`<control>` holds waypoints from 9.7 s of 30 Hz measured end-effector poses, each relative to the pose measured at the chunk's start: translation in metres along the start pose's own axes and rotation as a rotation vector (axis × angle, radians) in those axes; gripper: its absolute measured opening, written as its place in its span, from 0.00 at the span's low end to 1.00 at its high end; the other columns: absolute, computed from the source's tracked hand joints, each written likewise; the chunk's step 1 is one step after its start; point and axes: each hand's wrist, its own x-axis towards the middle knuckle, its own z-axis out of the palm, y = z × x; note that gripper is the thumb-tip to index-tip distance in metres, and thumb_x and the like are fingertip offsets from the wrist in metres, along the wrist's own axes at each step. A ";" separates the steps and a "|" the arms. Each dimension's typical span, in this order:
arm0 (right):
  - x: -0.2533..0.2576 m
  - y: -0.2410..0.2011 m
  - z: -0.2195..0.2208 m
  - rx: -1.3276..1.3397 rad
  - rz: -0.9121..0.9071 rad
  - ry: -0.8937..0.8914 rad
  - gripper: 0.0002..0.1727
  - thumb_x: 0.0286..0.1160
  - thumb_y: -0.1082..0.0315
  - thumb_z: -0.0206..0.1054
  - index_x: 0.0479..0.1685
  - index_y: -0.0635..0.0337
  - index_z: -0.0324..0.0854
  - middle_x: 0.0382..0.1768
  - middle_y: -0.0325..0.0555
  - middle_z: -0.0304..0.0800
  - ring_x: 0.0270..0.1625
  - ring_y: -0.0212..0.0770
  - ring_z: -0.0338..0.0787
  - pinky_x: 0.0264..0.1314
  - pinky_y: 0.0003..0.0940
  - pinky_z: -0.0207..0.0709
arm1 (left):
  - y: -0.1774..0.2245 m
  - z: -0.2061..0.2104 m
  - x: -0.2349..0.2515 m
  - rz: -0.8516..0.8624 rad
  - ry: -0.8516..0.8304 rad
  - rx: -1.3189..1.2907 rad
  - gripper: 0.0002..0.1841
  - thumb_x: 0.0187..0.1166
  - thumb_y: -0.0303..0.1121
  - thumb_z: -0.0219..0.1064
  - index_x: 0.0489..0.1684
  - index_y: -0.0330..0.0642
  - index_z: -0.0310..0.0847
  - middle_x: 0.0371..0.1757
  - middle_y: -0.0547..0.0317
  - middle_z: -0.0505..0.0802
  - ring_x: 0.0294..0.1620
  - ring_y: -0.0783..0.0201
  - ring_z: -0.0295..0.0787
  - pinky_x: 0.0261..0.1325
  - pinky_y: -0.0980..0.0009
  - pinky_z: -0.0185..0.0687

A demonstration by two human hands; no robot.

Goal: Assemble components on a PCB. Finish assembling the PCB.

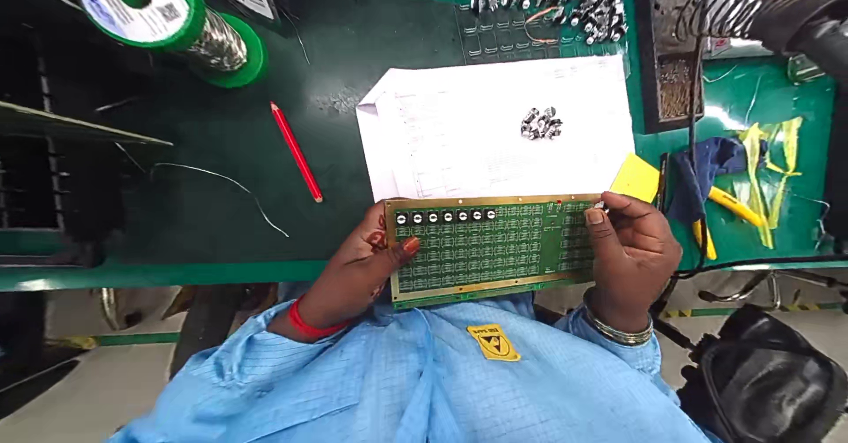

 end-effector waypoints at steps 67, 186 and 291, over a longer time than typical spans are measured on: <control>0.011 -0.049 0.057 -0.858 -0.101 -0.486 0.30 0.74 0.79 0.55 0.64 0.35 0.91 0.42 0.56 0.78 0.45 0.55 0.81 0.44 0.47 0.73 | 0.003 0.000 0.001 -0.078 0.014 0.003 0.22 0.83 0.21 0.56 0.74 0.45 0.60 0.58 0.68 0.91 0.57 0.71 0.92 0.62 0.71 0.90; -0.017 0.014 0.027 -0.339 -0.230 0.048 0.13 0.88 0.68 0.59 0.56 0.65 0.88 0.48 0.50 0.81 0.52 0.32 0.83 0.55 0.20 0.78 | 0.019 -0.034 -0.037 0.030 0.251 0.149 0.17 0.83 0.26 0.58 0.68 0.52 0.71 0.54 0.74 0.94 0.54 0.76 0.92 0.60 0.76 0.89; 0.023 -0.021 0.052 -0.700 -0.210 -0.350 0.21 0.70 0.75 0.61 0.46 0.40 0.98 0.47 0.59 0.83 0.57 0.64 0.78 0.56 0.59 0.68 | 0.023 -0.032 -0.033 -0.034 0.278 0.184 0.19 0.82 0.25 0.55 0.70 0.49 0.69 0.53 0.76 0.94 0.52 0.77 0.92 0.58 0.77 0.90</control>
